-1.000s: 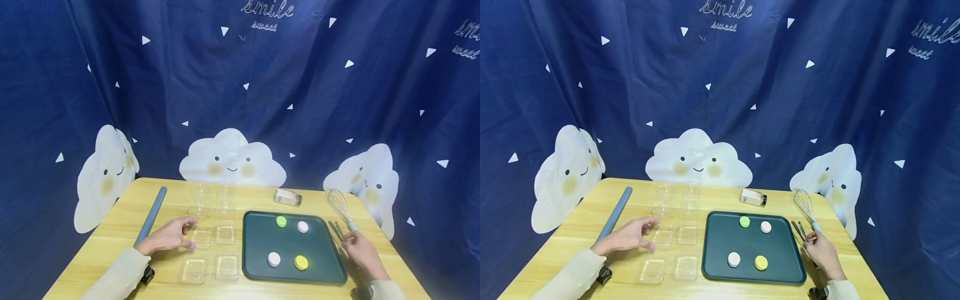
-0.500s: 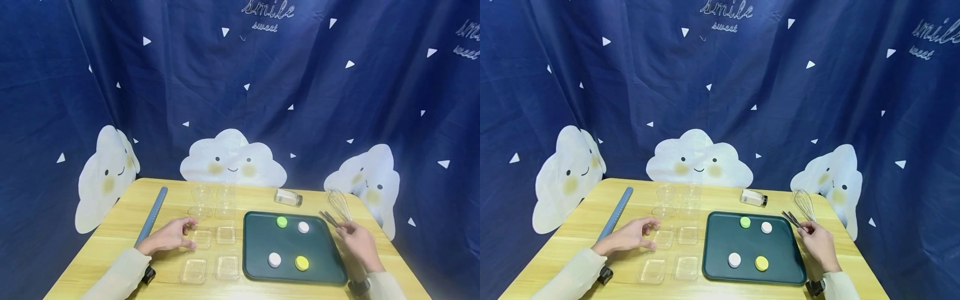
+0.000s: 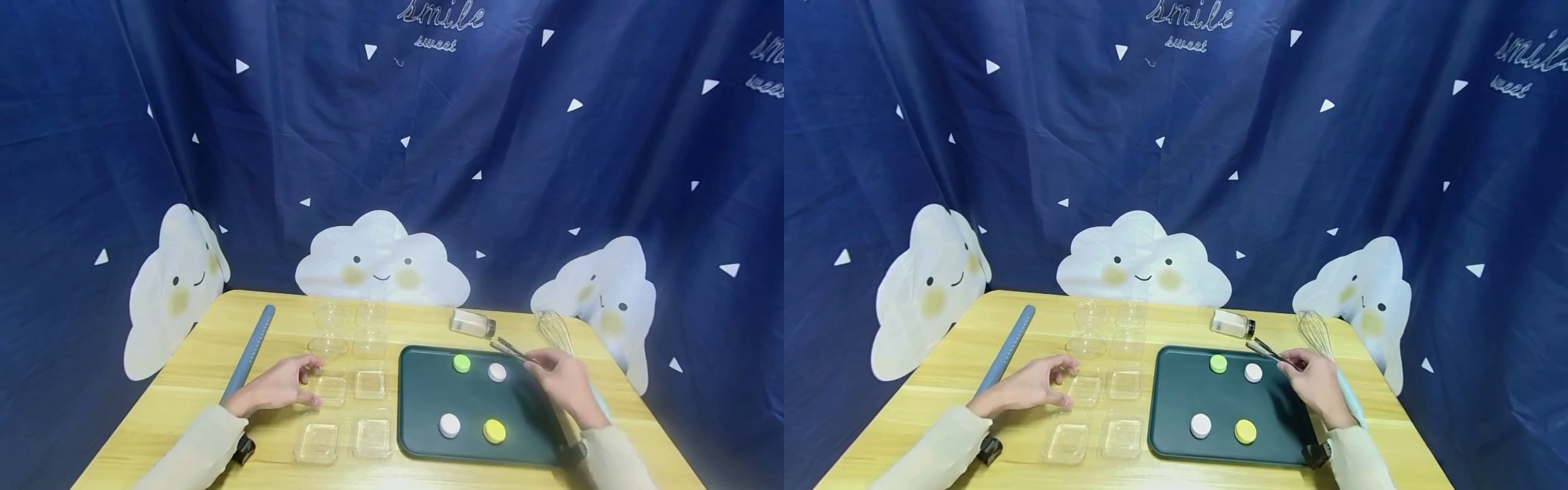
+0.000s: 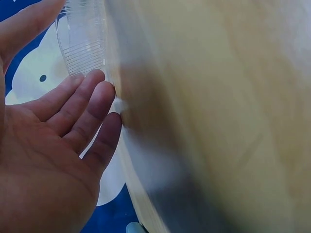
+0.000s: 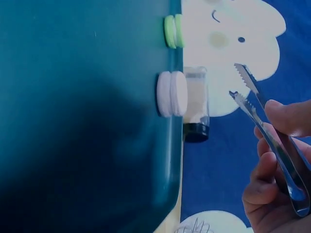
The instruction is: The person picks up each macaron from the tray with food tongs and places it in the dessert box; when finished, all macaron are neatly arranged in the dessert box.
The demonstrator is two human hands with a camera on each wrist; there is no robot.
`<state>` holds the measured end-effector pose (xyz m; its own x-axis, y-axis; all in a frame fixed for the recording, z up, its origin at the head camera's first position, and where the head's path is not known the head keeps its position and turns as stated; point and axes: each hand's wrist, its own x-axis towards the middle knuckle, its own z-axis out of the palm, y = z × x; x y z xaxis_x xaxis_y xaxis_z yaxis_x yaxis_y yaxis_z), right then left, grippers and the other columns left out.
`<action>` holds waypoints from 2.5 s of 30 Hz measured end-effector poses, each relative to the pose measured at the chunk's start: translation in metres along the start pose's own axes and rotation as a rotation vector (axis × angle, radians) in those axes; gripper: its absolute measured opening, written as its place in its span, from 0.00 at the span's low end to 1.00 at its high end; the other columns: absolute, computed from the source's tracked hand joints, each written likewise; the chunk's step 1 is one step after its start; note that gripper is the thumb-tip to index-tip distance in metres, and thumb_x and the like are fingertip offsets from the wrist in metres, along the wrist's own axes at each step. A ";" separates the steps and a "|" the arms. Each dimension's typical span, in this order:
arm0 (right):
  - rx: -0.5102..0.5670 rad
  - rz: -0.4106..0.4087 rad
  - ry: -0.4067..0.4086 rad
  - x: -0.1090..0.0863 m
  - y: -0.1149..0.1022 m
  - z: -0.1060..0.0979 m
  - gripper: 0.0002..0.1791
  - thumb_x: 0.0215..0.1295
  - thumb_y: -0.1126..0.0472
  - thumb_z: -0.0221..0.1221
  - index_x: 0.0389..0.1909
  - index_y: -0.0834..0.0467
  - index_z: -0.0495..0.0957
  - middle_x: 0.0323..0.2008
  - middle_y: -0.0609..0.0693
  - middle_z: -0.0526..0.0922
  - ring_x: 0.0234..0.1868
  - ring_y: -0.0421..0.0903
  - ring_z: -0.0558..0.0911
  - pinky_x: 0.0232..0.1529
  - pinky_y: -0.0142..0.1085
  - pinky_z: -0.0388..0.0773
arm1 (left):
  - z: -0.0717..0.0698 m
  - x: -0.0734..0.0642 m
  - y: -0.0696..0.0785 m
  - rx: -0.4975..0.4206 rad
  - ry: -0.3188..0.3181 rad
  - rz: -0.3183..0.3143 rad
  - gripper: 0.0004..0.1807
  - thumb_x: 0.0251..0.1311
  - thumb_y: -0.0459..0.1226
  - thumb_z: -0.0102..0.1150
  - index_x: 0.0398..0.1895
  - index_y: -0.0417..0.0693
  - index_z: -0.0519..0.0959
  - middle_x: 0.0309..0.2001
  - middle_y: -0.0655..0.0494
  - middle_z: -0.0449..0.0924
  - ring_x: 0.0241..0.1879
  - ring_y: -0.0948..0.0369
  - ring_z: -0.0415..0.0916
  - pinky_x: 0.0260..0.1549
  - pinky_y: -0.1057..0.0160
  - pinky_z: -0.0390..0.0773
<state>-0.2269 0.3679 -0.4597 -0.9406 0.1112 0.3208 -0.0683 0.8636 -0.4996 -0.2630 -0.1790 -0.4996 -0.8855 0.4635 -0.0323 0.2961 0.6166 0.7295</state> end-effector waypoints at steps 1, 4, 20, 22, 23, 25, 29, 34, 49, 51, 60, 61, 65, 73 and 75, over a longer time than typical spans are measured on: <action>0.004 -0.018 -0.002 0.001 -0.002 0.002 0.10 0.61 0.57 0.69 0.43 0.54 0.88 0.37 0.52 0.91 0.39 0.48 0.87 0.42 0.40 0.81 | 0.000 0.000 0.000 0.003 0.001 -0.001 0.41 0.44 0.47 0.81 0.62 0.43 0.75 0.50 0.56 0.79 0.42 0.59 0.71 0.36 0.69 0.73; 0.021 -0.077 -0.001 0.002 -0.007 0.008 0.09 0.59 0.59 0.70 0.41 0.54 0.88 0.37 0.51 0.91 0.39 0.49 0.88 0.42 0.40 0.83 | 0.000 0.000 0.000 0.009 0.002 -0.003 0.41 0.44 0.47 0.81 0.62 0.43 0.75 0.50 0.56 0.79 0.42 0.58 0.71 0.36 0.69 0.73; 0.032 -0.159 -0.142 0.014 -0.024 0.043 0.05 0.56 0.61 0.71 0.35 0.51 0.87 0.33 0.43 0.88 0.35 0.40 0.85 0.41 0.38 0.82 | -0.001 0.001 0.002 0.006 0.003 -0.023 0.41 0.44 0.47 0.81 0.62 0.43 0.76 0.49 0.56 0.80 0.41 0.58 0.71 0.35 0.69 0.72; 0.029 -0.163 -0.159 0.014 -0.024 0.044 0.05 0.57 0.61 0.71 0.35 0.51 0.87 0.33 0.43 0.88 0.35 0.40 0.84 0.41 0.38 0.82 | -0.001 0.000 0.002 0.005 0.001 -0.017 0.41 0.44 0.47 0.81 0.62 0.43 0.76 0.48 0.55 0.80 0.41 0.58 0.71 0.35 0.69 0.72; 0.025 -0.164 -0.166 0.014 -0.024 0.045 0.05 0.57 0.61 0.71 0.35 0.51 0.87 0.32 0.43 0.87 0.35 0.39 0.84 0.41 0.38 0.82 | -0.001 0.000 0.002 0.003 0.001 -0.014 0.41 0.44 0.47 0.81 0.62 0.42 0.76 0.48 0.55 0.80 0.40 0.58 0.71 0.35 0.69 0.72; 0.021 -0.164 -0.176 0.015 -0.024 0.045 0.05 0.57 0.61 0.71 0.35 0.52 0.87 0.33 0.42 0.87 0.35 0.39 0.84 0.41 0.38 0.82 | -0.001 0.000 0.003 0.002 0.001 -0.009 0.41 0.44 0.47 0.81 0.62 0.42 0.76 0.48 0.55 0.80 0.40 0.58 0.71 0.35 0.69 0.72; 0.017 -0.173 -0.200 0.014 -0.022 0.046 0.07 0.57 0.60 0.71 0.36 0.53 0.87 0.33 0.42 0.87 0.35 0.39 0.85 0.42 0.39 0.82 | -0.001 0.000 0.002 -0.002 0.002 -0.014 0.41 0.43 0.47 0.81 0.62 0.42 0.76 0.48 0.55 0.80 0.40 0.58 0.71 0.35 0.69 0.72; -0.011 -0.204 -0.200 0.013 -0.020 0.047 0.06 0.56 0.61 0.72 0.35 0.53 0.87 0.32 0.43 0.86 0.35 0.39 0.84 0.42 0.39 0.83 | 0.000 0.000 0.002 -0.005 0.001 -0.018 0.42 0.43 0.47 0.81 0.62 0.42 0.75 0.48 0.56 0.80 0.40 0.59 0.71 0.35 0.69 0.73; -0.053 -0.228 -0.171 0.012 -0.018 0.050 0.04 0.56 0.59 0.71 0.32 0.50 0.87 0.30 0.41 0.85 0.33 0.38 0.84 0.40 0.38 0.82 | -0.001 0.002 0.001 -0.007 -0.009 -0.010 0.41 0.44 0.47 0.81 0.62 0.42 0.75 0.49 0.55 0.79 0.41 0.58 0.71 0.36 0.69 0.73; -0.053 -0.228 -0.169 0.012 -0.019 0.050 0.03 0.56 0.59 0.71 0.32 0.50 0.87 0.30 0.41 0.86 0.34 0.39 0.84 0.40 0.39 0.83 | -0.001 0.002 0.000 -0.008 -0.008 -0.011 0.41 0.44 0.47 0.81 0.62 0.42 0.75 0.49 0.55 0.79 0.42 0.58 0.71 0.36 0.69 0.73; -0.026 -0.194 -0.160 0.013 -0.021 0.051 0.03 0.56 0.59 0.71 0.33 0.51 0.88 0.32 0.44 0.87 0.34 0.40 0.84 0.40 0.40 0.82 | 0.000 0.002 0.000 -0.028 -0.009 -0.007 0.41 0.44 0.47 0.81 0.62 0.41 0.75 0.50 0.53 0.79 0.42 0.57 0.70 0.36 0.69 0.73; -0.017 -0.188 -0.158 0.013 -0.022 0.051 0.04 0.57 0.59 0.70 0.34 0.52 0.88 0.33 0.45 0.88 0.35 0.41 0.84 0.41 0.41 0.82 | 0.000 0.001 0.000 -0.030 -0.010 -0.007 0.41 0.44 0.46 0.81 0.62 0.41 0.75 0.50 0.53 0.79 0.42 0.57 0.70 0.36 0.69 0.73; 0.022 -0.149 -0.122 0.015 -0.025 0.051 0.07 0.57 0.59 0.70 0.37 0.52 0.89 0.37 0.47 0.90 0.37 0.43 0.86 0.44 0.42 0.83 | 0.000 0.001 0.000 -0.039 -0.014 -0.013 0.42 0.43 0.46 0.81 0.63 0.41 0.75 0.50 0.53 0.79 0.41 0.57 0.70 0.36 0.69 0.73; 0.086 -0.066 -0.058 0.017 -0.049 0.045 0.08 0.59 0.56 0.70 0.40 0.49 0.89 0.37 0.46 0.91 0.39 0.42 0.86 0.46 0.40 0.81 | -0.001 0.002 0.000 -0.047 -0.023 -0.012 0.42 0.44 0.46 0.80 0.63 0.41 0.74 0.51 0.53 0.79 0.42 0.57 0.70 0.37 0.69 0.73; 0.105 -0.054 -0.048 0.018 -0.058 0.043 0.09 0.60 0.55 0.70 0.42 0.50 0.89 0.36 0.46 0.91 0.37 0.41 0.85 0.44 0.37 0.81 | -0.002 0.003 -0.001 -0.051 -0.023 -0.009 0.42 0.44 0.45 0.80 0.63 0.41 0.74 0.52 0.52 0.79 0.42 0.56 0.70 0.37 0.68 0.72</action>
<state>-0.2545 0.2987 -0.4598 -0.9493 0.0398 0.3117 -0.1515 0.8112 -0.5648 -0.2664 -0.1794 -0.4989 -0.8793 0.4731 -0.0540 0.2694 0.5878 0.7629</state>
